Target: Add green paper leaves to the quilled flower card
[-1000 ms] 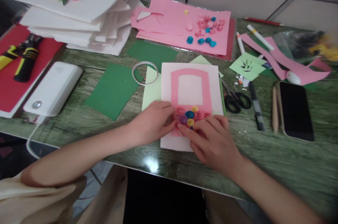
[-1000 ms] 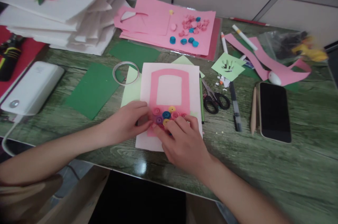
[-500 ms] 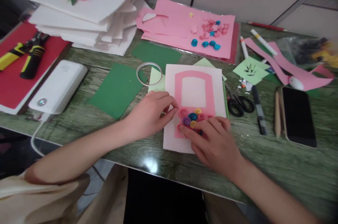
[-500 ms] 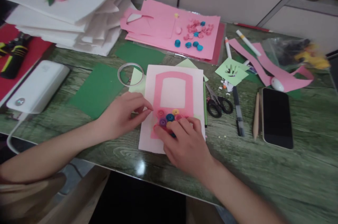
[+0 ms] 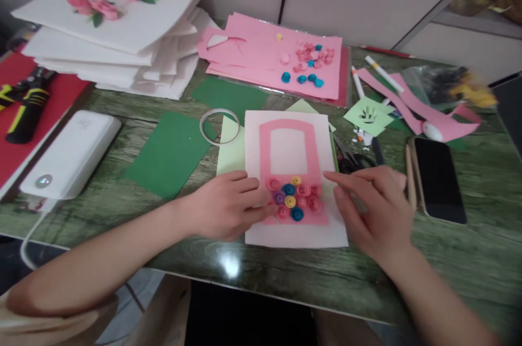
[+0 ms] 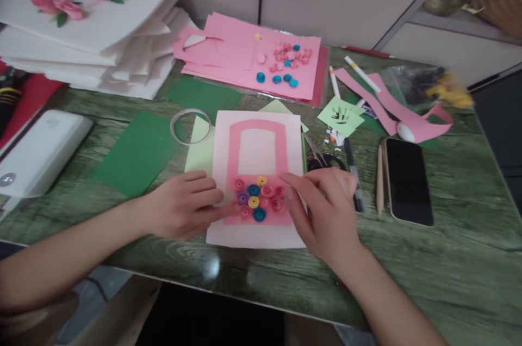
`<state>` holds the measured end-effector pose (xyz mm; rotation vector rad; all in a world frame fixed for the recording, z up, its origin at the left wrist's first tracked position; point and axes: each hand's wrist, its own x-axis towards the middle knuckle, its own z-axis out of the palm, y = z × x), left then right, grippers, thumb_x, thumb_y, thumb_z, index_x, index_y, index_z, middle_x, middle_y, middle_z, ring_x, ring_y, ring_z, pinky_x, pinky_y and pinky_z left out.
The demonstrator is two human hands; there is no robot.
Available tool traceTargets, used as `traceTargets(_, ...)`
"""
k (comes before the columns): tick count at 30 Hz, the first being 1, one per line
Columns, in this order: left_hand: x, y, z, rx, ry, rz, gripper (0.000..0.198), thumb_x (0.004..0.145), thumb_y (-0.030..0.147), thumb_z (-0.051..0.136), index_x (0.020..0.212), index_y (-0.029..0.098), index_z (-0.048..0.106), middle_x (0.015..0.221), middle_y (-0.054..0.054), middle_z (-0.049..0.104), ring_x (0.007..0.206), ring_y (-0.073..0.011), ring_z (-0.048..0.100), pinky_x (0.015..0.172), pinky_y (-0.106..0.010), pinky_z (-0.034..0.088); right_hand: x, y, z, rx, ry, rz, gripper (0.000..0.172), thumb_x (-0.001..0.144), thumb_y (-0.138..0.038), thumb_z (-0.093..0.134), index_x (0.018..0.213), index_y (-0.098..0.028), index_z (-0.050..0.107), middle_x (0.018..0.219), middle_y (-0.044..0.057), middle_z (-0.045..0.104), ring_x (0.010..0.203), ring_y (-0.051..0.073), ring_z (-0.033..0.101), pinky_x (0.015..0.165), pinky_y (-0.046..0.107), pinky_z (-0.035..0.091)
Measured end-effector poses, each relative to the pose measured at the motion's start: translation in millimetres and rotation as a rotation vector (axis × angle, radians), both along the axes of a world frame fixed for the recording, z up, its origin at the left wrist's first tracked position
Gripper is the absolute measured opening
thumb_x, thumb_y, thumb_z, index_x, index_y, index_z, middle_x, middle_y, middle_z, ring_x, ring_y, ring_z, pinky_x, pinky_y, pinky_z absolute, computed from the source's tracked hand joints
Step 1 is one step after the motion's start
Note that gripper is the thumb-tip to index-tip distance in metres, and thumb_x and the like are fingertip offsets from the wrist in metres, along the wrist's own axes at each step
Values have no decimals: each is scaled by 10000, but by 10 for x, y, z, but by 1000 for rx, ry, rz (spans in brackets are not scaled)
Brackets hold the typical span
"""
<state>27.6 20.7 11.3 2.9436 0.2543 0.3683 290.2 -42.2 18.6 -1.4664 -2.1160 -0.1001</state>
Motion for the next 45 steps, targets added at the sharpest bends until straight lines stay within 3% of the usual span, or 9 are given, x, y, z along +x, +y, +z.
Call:
traceTargets(6,13,2,12,-40,28,3,162,846,159,479,935,187,611,762,-37,589,689,-181,469,598,-330,343,92,10,25,29,-11,-38,178,817,-146,570,959,-208,659,732,14,501,684,171,508,692,363,333)
traceTargets(13,14,-17,39,34,23,7,177,880,190,485,1019,170,593,699,-25,560,673,-172,478,546,-325,292,105,1,33,33,-11,-58,189,809,-136,581,960,-217,660,730,18,501,678,178,519,685,370,336)
traceTargets(32,-4,53,50,27,92,10,272,865,211,456,1089,221,609,734,-34,603,677,-188,469,569,-349,275,117,-15,63,56,-40,-62,175,803,-131,586,943,-214,652,720,23,508,664,182,518,672,376,341)
traceTargets(37,-46,108,15,-65,-43,-7,454,750,124,445,1169,254,559,712,-19,609,639,-186,472,581,-344,321,118,-17,61,55,-49,-46,175,798,-140,591,939,-223,652,715,19,509,653,178,513,657,368,331)
traceTargets(39,-68,120,-11,-78,-129,45,503,717,92,441,1177,264,549,717,-14,610,635,-181,476,584,-336,342,110,-21,46,58,-51,-37,183,792,-141,599,947,-228,645,719,19,517,655,179,510,652,370,335)
traceTargets(42,-79,119,-55,-26,-174,157,427,745,76,464,1123,239,580,745,-21,616,656,-177,488,595,-328,370,53,-47,9,-3,-22,20,206,789,-133,593,972,-224,620,765,32,579,708,197,526,686,389,363)
traceTargets(45,-63,109,-90,28,-122,269,318,784,90,487,1061,182,612,807,-53,624,732,-196,517,634,-340,404,-70,-109,-46,-139,41,220,240,778,-101,557,994,-204,579,930,46,664,870,233,545,790,426,390)
